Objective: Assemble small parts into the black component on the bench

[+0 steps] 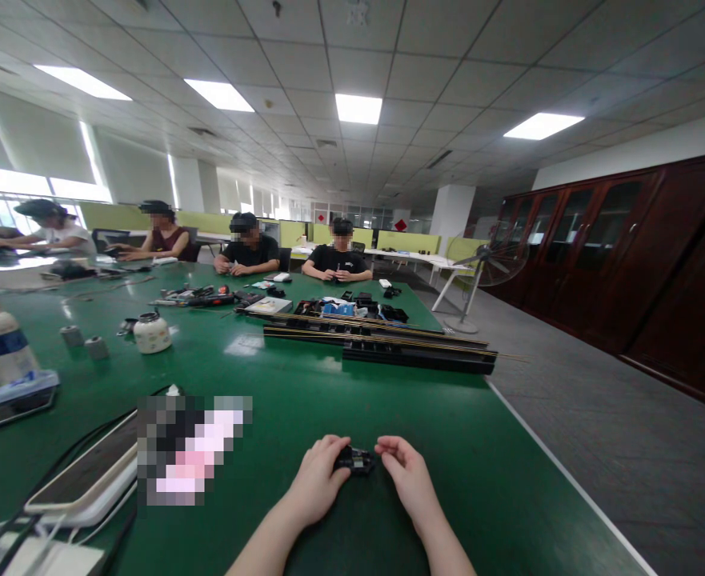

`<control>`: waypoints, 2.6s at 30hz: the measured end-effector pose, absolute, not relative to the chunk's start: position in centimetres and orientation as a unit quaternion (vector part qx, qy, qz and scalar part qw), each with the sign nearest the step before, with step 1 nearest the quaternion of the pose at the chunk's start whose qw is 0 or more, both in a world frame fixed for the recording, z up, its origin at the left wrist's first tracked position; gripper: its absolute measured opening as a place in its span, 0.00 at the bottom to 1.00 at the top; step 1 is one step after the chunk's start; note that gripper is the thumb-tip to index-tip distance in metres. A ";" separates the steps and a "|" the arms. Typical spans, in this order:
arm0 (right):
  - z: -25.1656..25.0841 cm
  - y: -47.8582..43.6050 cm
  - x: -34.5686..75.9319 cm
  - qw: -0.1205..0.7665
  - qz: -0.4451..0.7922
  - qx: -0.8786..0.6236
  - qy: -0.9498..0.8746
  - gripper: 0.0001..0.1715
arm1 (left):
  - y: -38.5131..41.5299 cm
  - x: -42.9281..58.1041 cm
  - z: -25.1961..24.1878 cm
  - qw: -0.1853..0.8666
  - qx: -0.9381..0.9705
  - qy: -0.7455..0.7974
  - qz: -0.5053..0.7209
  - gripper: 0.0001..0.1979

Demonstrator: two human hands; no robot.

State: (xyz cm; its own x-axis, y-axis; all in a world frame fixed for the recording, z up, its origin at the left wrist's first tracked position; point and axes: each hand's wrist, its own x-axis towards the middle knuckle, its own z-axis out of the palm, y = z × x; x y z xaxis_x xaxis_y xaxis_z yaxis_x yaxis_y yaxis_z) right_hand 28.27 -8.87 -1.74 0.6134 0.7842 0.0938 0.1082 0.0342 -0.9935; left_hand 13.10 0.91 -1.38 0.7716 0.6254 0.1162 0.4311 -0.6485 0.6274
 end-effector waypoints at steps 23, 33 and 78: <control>-1.9 -8.9 28.3 0.628 0.278 -0.638 -0.349 0.12 | 1.0 13.1 -1.5 0.304 0.891 0.297 0.160 0.23; -1.8 -8.8 28.3 0.633 0.276 -0.636 -0.345 0.11 | 1.1 13.1 -1.5 0.306 0.892 0.292 0.162 0.24; -0.9 -9.3 26.1 0.424 0.144 -0.736 -0.508 0.11 | 1.5 13.1 -2.6 0.312 0.889 0.273 0.196 0.24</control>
